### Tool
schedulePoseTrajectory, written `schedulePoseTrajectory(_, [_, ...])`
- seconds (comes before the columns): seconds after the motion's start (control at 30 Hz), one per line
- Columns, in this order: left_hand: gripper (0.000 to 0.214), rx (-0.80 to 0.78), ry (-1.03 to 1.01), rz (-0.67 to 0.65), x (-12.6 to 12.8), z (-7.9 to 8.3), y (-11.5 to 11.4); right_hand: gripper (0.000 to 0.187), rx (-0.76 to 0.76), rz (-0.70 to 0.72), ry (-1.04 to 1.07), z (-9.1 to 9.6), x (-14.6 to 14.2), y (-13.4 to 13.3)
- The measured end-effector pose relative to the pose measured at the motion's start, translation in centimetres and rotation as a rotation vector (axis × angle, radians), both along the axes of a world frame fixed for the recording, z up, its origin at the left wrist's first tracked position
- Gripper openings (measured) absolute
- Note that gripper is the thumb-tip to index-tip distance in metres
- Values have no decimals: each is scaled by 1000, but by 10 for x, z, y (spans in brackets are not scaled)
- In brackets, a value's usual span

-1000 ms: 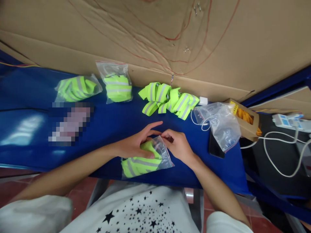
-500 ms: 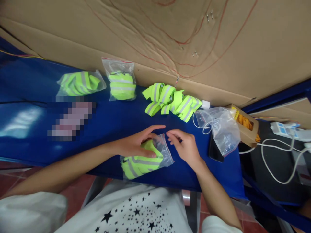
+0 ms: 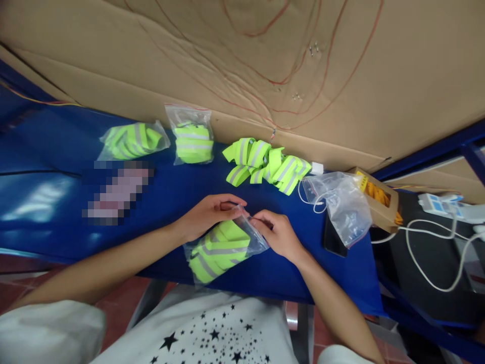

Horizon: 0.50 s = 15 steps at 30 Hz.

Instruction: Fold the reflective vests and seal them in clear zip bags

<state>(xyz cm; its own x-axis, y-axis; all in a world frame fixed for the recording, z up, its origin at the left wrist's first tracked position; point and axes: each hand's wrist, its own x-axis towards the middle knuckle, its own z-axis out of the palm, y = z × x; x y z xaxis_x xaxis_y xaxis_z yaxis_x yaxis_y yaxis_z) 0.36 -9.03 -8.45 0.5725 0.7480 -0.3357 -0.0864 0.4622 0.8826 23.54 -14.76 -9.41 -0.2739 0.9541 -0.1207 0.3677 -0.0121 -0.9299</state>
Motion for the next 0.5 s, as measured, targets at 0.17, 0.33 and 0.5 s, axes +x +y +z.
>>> schedulePoseTrajectory(0.17, [35,80,58,64,5,-5,-3,28,44,-18,-25,5,0,1])
schedulePoseTrajectory(0.33, [34,248,45,117,5,-3,-6,30,-78,-4,106,3,-3,-1])
schedulePoseTrajectory(0.5, [33,313,74,72,5,-2,-5,34,-180,-33,147,-4,-6,0])
